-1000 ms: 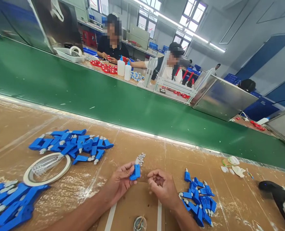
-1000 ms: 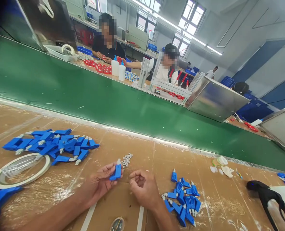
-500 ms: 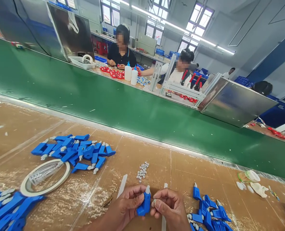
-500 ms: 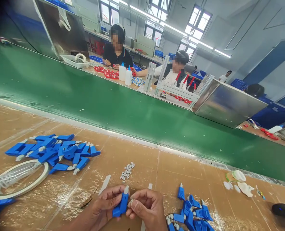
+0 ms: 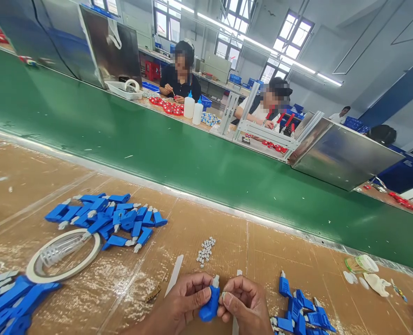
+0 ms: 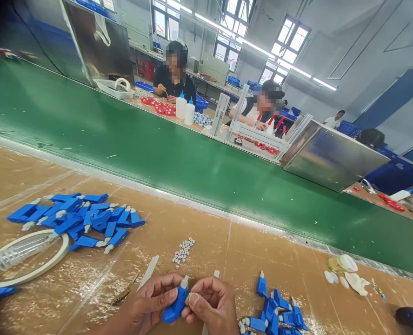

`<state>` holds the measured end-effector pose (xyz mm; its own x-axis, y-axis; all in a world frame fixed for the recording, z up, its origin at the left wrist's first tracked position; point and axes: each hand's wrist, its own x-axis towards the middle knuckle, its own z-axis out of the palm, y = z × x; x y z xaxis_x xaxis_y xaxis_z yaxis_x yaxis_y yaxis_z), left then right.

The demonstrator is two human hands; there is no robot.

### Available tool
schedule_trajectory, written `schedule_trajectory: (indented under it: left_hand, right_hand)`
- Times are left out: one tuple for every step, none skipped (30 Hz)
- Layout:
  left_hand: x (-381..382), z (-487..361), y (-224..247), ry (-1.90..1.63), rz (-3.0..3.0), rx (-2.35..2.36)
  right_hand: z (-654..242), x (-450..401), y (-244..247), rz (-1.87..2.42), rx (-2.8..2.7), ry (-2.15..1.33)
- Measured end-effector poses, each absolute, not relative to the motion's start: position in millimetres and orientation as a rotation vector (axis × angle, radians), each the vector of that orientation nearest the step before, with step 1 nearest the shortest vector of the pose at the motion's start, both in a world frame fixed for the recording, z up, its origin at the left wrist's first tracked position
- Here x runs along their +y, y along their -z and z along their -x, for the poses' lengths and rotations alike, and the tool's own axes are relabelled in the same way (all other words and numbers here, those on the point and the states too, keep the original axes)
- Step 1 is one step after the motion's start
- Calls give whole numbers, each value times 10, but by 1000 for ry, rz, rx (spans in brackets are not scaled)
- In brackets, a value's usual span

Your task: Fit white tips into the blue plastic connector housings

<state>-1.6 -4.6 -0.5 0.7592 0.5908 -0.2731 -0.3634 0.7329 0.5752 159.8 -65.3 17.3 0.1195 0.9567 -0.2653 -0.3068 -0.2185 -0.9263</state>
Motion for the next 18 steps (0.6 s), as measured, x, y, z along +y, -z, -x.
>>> schedule_trajectory:
  left_hand:
    - [-45, 18, 9, -545, -522, 461]
    - [-45, 20, 17, -546, -522, 457]
    - [-45, 23, 29, -546, -522, 455]
    - [-47, 24, 44, -546, -523, 454]
    - [-49, 25, 61, -545, -525, 454]
    - [-52, 24, 77, -542, -528, 455]
    - [-56, 20, 93, -538, -527, 457]
    - [-58, 16, 106, -533, -523, 458]
    - [-60, 10, 115, -526, -516, 454]
    - [-59, 4, 122, -519, -509, 445]
    - [-55, -1, 126, -508, -499, 438]
    - [-50, -4, 130, -495, -488, 437]
    - [-43, -5, 136, -480, -477, 444]
    - [-35, -4, 144, -461, -467, 459]
    - [-27, -2, 157, -442, -458, 482]
    - [-21, 0, 174, -431, -448, 506]
    - [-17, 1, 194, -428, -439, 524]
    - [-15, 1, 214, -428, -433, 534]
  right_hand:
    - [-1598, -653, -176, 1233, -745, -1391]
    - [-1599, -653, -177, 1235, -748, -1396]
    - [-1601, -654, -174, 1238, -752, -1402]
    - [-1604, -654, -169, 1240, -756, -1407]
    - [-1608, -654, -162, 1243, -760, -1411]
    - [-1613, -654, -152, 1244, -761, -1414]
    - [-1618, -654, -143, 1245, -760, -1418]
    - [-1623, -656, -135, 1245, -757, -1422]
    - [-1626, -658, -129, 1245, -755, -1427]
    - [-1627, -662, -125, 1245, -756, -1431]
    - [-1625, -668, -124, 1248, -761, -1431]
    - [-1620, -677, -126, 1256, -775, -1419]
    - [-1612, -687, -128, 1268, -799, -1393]
    - [-1602, -699, -132, 1282, -831, -1358]
    - [-1591, -712, -134, 1294, -867, -1317]
    - [-1579, -724, -135, 1304, -904, -1274]
    - [-1568, -735, -135, 1311, -941, -1233]
    - [-1559, -744, -134, 1314, -974, -1198]
